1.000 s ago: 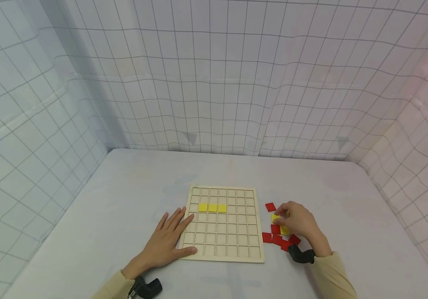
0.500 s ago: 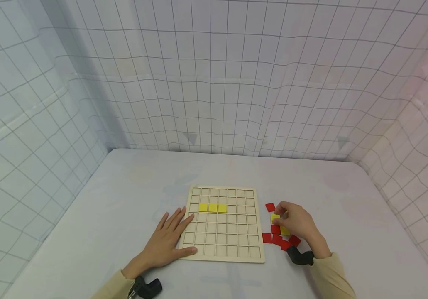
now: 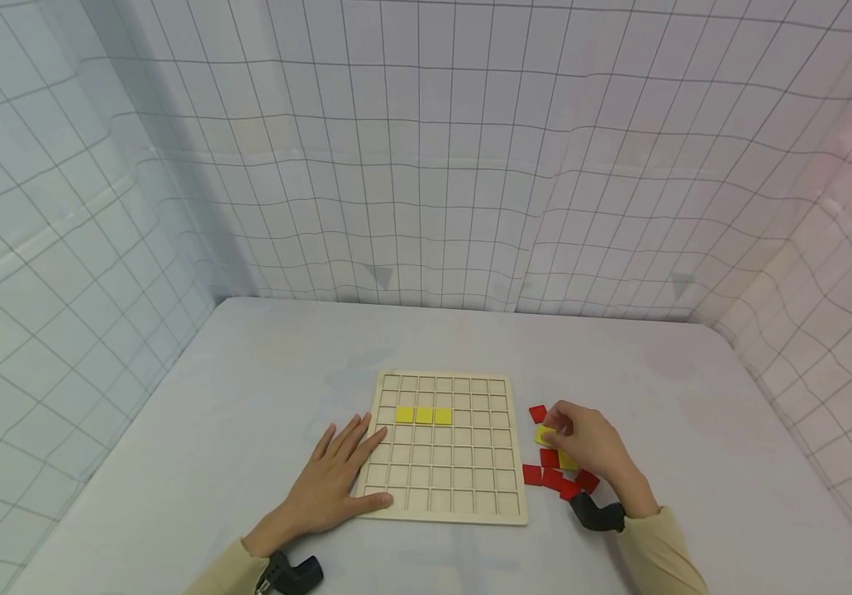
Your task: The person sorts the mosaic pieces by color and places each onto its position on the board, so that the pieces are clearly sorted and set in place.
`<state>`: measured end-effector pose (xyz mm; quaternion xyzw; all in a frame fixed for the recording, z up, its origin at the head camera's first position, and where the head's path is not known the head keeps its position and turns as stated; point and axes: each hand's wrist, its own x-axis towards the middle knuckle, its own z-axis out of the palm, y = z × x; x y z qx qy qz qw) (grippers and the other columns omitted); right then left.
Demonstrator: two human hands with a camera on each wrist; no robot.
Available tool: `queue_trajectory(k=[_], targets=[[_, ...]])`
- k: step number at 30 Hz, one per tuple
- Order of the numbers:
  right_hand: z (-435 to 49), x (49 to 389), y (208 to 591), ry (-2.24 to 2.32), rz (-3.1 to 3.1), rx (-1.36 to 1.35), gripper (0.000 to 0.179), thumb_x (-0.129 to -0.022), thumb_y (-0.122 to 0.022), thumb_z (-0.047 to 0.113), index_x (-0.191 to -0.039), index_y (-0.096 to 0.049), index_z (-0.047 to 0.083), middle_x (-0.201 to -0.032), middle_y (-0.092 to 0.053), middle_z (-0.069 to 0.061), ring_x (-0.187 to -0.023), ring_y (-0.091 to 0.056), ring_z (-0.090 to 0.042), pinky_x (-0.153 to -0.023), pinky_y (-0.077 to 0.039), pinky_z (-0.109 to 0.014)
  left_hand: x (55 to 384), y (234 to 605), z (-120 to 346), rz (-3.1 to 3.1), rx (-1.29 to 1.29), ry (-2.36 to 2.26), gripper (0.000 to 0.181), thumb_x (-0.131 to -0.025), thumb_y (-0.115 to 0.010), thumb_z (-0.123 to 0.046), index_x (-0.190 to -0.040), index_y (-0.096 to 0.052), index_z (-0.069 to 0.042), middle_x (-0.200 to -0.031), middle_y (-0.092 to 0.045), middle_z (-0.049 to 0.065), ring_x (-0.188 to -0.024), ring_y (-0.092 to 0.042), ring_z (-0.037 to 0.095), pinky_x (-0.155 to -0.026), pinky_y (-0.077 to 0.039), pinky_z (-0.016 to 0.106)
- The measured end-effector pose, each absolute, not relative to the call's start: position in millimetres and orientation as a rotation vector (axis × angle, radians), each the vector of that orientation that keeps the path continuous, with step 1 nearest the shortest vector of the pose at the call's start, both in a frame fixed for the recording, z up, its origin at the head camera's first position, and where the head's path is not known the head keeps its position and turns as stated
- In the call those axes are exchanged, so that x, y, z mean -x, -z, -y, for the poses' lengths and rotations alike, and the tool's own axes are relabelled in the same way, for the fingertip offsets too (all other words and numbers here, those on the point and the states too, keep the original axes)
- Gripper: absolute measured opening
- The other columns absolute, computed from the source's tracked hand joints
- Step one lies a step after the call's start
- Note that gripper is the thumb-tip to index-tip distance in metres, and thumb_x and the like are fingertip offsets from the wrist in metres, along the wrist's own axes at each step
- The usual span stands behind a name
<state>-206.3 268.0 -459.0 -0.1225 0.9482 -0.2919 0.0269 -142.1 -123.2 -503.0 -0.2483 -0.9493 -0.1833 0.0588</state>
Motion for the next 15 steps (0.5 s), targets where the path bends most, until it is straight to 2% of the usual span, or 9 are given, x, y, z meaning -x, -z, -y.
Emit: queue_trajectory(k=[8, 15], targets=[[-267.0, 206.2, 456.9, 0.944, -2.976, 0.413, 0.014, -0.082, -0.074, 0.010, -0.094, -0.067, 0.009, -0.076, -0.056, 0.003, -0.072, -0.050, -0.017, -0.055, -0.045, -0.026, 141.7, 502.3, 123.1, 2.875, 0.755, 0.558, 0.090, -0.084, -0.048, -0.071, -0.151, -0.029, -0.015, -0.156, -0.017, 0.012, -0.143, -0.010, 0.027, -0.112, -0.002, 0.050], [-264.8, 208.3, 457.3, 0.971, -3.037, 0.434, 0.013, -0.082, -0.075, 0.009, -0.092, -0.066, 0.009, -0.075, -0.057, 0.003, -0.070, -0.051, -0.016, -0.055, -0.044, -0.025, 141.5, 502.1, 123.3, 2.872, 0.754, 0.563, 0.090, -0.084, -0.050, -0.070, -0.151, -0.029, -0.014, -0.156, -0.018, 0.013, -0.143, -0.010, 0.027, -0.112, -0.002, 0.051]])
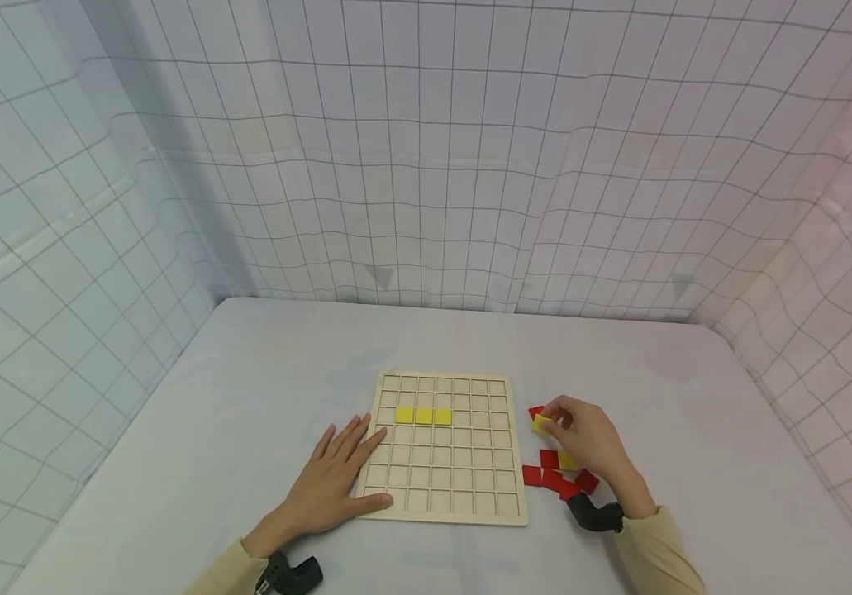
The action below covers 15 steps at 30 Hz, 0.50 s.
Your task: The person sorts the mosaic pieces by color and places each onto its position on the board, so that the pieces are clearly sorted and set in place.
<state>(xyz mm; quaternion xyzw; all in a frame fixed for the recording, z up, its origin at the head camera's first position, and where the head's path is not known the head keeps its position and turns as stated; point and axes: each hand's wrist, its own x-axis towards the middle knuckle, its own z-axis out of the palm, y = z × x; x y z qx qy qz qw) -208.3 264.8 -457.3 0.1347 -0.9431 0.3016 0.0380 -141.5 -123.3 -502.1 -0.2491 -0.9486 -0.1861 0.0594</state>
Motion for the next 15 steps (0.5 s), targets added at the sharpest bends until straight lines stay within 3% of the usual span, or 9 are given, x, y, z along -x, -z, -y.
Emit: queue_trajectory(k=[15], targets=[[-243, 214, 452, -0.912, 2.813, -0.503, 0.011, -0.081, -0.078, 0.014, -0.083, -0.067, 0.013, -0.069, -0.055, 0.008, -0.066, -0.051, -0.013, -0.054, -0.041, -0.025, 141, 500, 123, 2.872, 0.759, 0.579, 0.089, -0.084, -0.052, -0.068, -0.151, -0.029, -0.014, -0.155, -0.018, 0.013, -0.143, -0.011, 0.028, -0.112, -0.003, 0.051]])
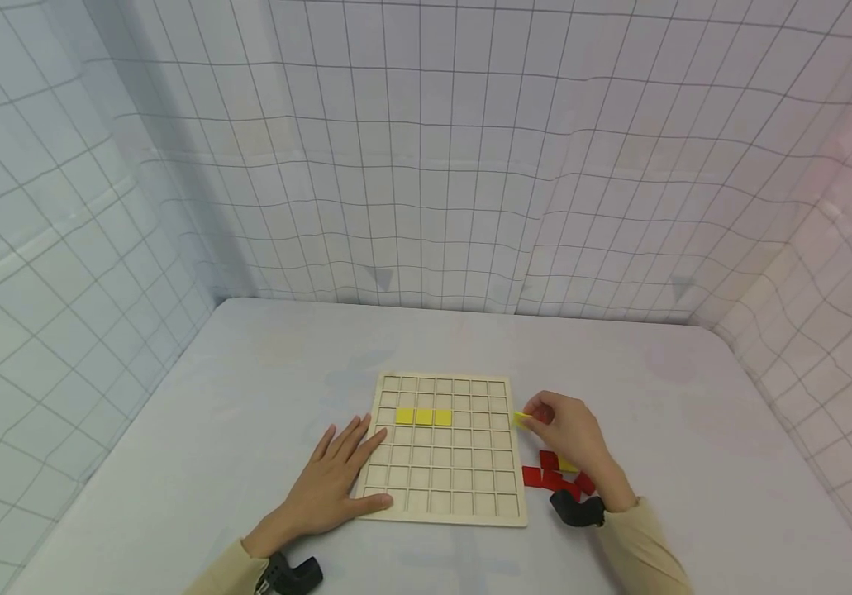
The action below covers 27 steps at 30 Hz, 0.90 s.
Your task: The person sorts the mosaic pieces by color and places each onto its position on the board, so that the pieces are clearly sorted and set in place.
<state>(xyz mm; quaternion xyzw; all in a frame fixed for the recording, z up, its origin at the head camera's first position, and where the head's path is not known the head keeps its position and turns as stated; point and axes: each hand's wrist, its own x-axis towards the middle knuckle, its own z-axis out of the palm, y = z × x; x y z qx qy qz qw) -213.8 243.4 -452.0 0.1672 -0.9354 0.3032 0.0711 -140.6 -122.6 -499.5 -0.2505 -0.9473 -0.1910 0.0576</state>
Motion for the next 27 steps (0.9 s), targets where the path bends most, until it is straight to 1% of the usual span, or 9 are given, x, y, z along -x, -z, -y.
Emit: queue_trajectory(k=[3, 5, 8, 11, 14, 22, 27], targets=[[-237, 215, 452, -0.926, 2.816, -0.498, 0.012, -0.080, -0.078, 0.016, -0.082, -0.067, 0.014, -0.068, -0.054, 0.008, -0.065, -0.050, -0.013, -0.053, -0.041, -0.026, 140, 499, 123, 2.853, 0.764, 0.584, 0.089, -0.084, -0.052, -0.068, -0.150, -0.031, -0.012, -0.155, -0.020, 0.015, -0.142, -0.013, 0.030, -0.111, -0.004, 0.053], [-232, 216, 452, -0.934, 2.808, -0.509, 0.011, -0.080, -0.078, 0.016, -0.082, -0.067, 0.014, -0.068, -0.055, 0.009, -0.066, -0.049, -0.013, -0.054, -0.041, -0.026, 140, 500, 123, 2.848, 0.765, 0.580, 0.089, -0.084, -0.052, -0.068, -0.150, -0.031, -0.012, -0.154, -0.020, 0.015, -0.142, -0.013, 0.030, -0.111, -0.005, 0.053], [-224, 218, 451, -0.931, 2.785, -0.545, 0.010, -0.080, -0.078, 0.016, -0.083, -0.069, 0.014, -0.070, -0.057, 0.010, -0.066, -0.049, -0.013, -0.057, -0.042, -0.028, 141, 501, 123, 2.862, 0.763, 0.565, 0.089, -0.084, -0.050, -0.069, -0.150, -0.030, -0.013, -0.155, -0.019, 0.014, -0.142, -0.012, 0.029, -0.112, -0.003, 0.052], [-216, 220, 451, -0.929, 2.767, -0.585, 0.008, -0.081, -0.077, 0.014, -0.083, -0.070, 0.014, -0.070, -0.058, 0.010, -0.065, -0.049, -0.012, -0.056, -0.041, -0.027, 141, 501, 124, 2.875, 0.764, 0.560, 0.090, -0.084, -0.049, -0.070, -0.151, -0.028, -0.014, -0.156, -0.016, 0.012, -0.143, -0.009, 0.027, -0.112, -0.001, 0.050], [-210, 221, 451, -0.952, 2.763, -0.609, 0.006, -0.081, -0.077, 0.012, -0.084, -0.071, 0.013, -0.072, -0.060, 0.010, -0.065, -0.050, -0.011, -0.053, -0.041, -0.025, 142, 502, 123, 2.876, 0.766, 0.551, 0.090, -0.084, -0.049, -0.071, -0.152, -0.027, -0.015, -0.156, -0.015, 0.012, -0.143, -0.008, 0.026, -0.112, -0.001, 0.050], [-199, 225, 449, -0.969, 2.757, -0.706, 0.004, -0.084, -0.074, 0.012, -0.087, -0.073, 0.012, -0.080, -0.065, 0.008, -0.067, -0.054, -0.009, -0.054, -0.043, -0.025, 142, 503, 123, 2.823, 0.774, 0.536, 0.090, -0.084, -0.049, -0.071, -0.150, -0.032, -0.012, -0.154, -0.021, 0.015, -0.142, -0.014, 0.030, -0.111, -0.006, 0.053], [-190, 226, 451, -0.978, 2.770, -0.733, 0.005, -0.083, -0.074, 0.010, -0.088, -0.073, 0.012, -0.084, -0.068, 0.006, -0.069, -0.056, -0.009, -0.056, -0.045, -0.025, 142, 503, 124, 2.850, 0.767, 0.526, 0.091, -0.083, -0.049, -0.072, -0.151, -0.028, -0.015, -0.155, -0.018, 0.013, -0.143, -0.011, 0.027, -0.112, -0.004, 0.051]])
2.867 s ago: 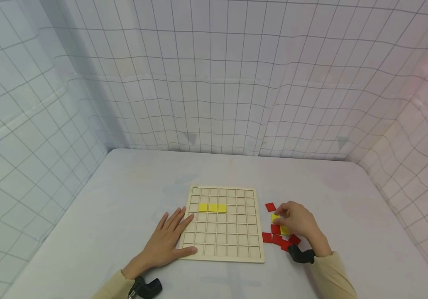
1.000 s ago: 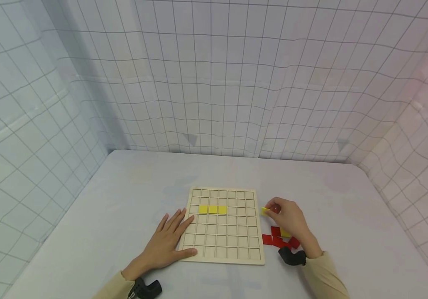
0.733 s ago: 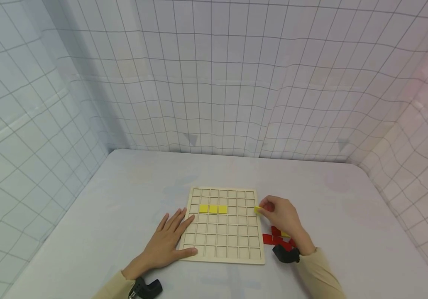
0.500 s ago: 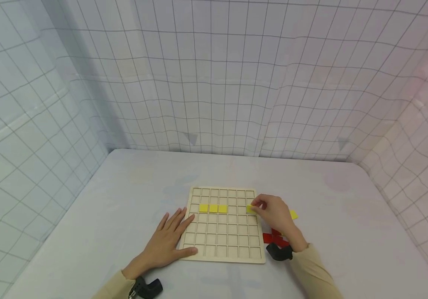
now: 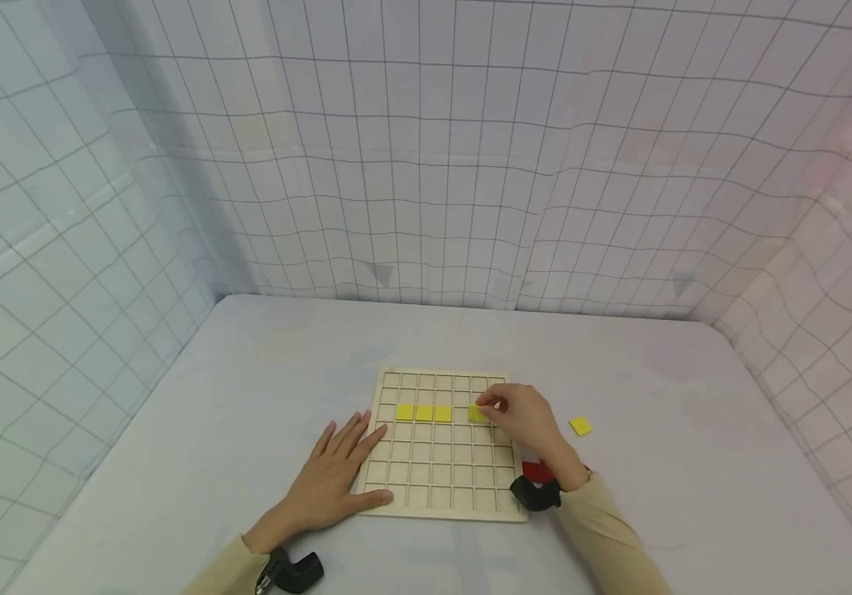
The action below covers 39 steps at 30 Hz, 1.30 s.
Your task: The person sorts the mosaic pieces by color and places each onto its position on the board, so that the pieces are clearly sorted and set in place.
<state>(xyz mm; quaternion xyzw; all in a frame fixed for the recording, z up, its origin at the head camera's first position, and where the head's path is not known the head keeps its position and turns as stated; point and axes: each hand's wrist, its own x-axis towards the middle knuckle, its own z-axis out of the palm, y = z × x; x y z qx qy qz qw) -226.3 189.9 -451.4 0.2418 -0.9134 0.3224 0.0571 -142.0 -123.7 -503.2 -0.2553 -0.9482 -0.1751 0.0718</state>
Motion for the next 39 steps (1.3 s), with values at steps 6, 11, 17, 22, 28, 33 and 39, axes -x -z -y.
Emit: queue_trajectory(k=[6, 11, 17, 22, 28, 33, 39], targets=[[-179, 228, 454, -0.967, 2.818, -0.698, 0.005, -0.083, -0.074, 0.012, -0.088, -0.074, 0.013, -0.082, -0.066, 0.008, -0.068, -0.054, -0.008, -0.057, -0.044, -0.027, 142, 502, 124, 2.863, 0.767, 0.532, 0.091, -0.083, -0.049, -0.071, -0.151, -0.028, -0.014, -0.156, -0.018, 0.013, -0.143, -0.010, 0.027, -0.112, -0.003, 0.051], [-173, 228, 455, -0.946, 2.838, -0.681, 0.005, -0.083, -0.074, 0.011, -0.088, -0.073, 0.013, -0.081, -0.066, 0.007, -0.067, -0.054, -0.008, -0.054, -0.043, -0.026, 142, 502, 124, 2.867, 0.767, 0.523, 0.091, -0.083, -0.049, -0.071, -0.151, -0.027, -0.015, -0.156, -0.017, 0.012, -0.143, -0.009, 0.027, -0.112, -0.003, 0.050], [-169, 229, 456, -0.933, 2.836, -0.689, 0.005, -0.084, -0.073, 0.009, -0.087, -0.073, 0.012, -0.081, -0.065, 0.008, -0.067, -0.053, -0.007, -0.056, -0.043, -0.025, 142, 503, 124, 2.857, 0.771, 0.522, 0.091, -0.083, -0.049, -0.071, -0.151, -0.027, -0.014, -0.156, -0.017, 0.013, -0.143, -0.010, 0.026, -0.112, -0.003, 0.050], [-168, 230, 456, -0.931, 2.845, -0.693, 0.004, -0.084, -0.073, 0.010, -0.088, -0.072, 0.011, -0.079, -0.064, 0.008, -0.065, -0.051, -0.008, -0.055, -0.042, -0.025, 143, 504, 124, 2.853, 0.769, 0.521, 0.091, -0.083, -0.050, -0.071, -0.151, -0.028, -0.015, -0.156, -0.017, 0.013, -0.143, -0.010, 0.027, -0.112, -0.004, 0.051], [-168, 231, 456, -0.931, 2.866, -0.681, 0.003, -0.084, -0.073, 0.011, -0.087, -0.072, 0.011, -0.078, -0.064, 0.009, -0.062, -0.049, -0.008, -0.053, -0.042, -0.025, 142, 503, 124, 2.861, 0.768, 0.549, 0.090, -0.084, -0.050, -0.070, -0.151, -0.028, -0.015, -0.156, -0.018, 0.012, -0.143, -0.010, 0.026, -0.112, -0.004, 0.051], [-168, 232, 456, -0.936, 2.874, -0.678, 0.006, -0.084, -0.074, 0.015, -0.087, -0.072, 0.010, -0.077, -0.063, 0.009, -0.060, -0.048, -0.007, -0.052, -0.041, -0.025, 142, 502, 124, 2.871, 0.769, 0.561, 0.090, -0.084, -0.051, -0.069, -0.151, -0.028, -0.015, -0.156, -0.016, 0.012, -0.143, -0.009, 0.026, -0.112, -0.003, 0.051], [-167, 233, 457, -0.918, 2.879, -0.643, 0.005, -0.084, -0.074, 0.015, -0.085, -0.072, 0.011, -0.076, -0.061, 0.009, -0.060, -0.047, -0.007, -0.052, -0.040, -0.025, 142, 503, 124, 2.872, 0.766, 0.551, 0.090, -0.084, -0.051, -0.069, -0.151, -0.027, -0.015, -0.156, -0.017, 0.012, -0.143, -0.009, 0.026, -0.112, -0.003, 0.051]])
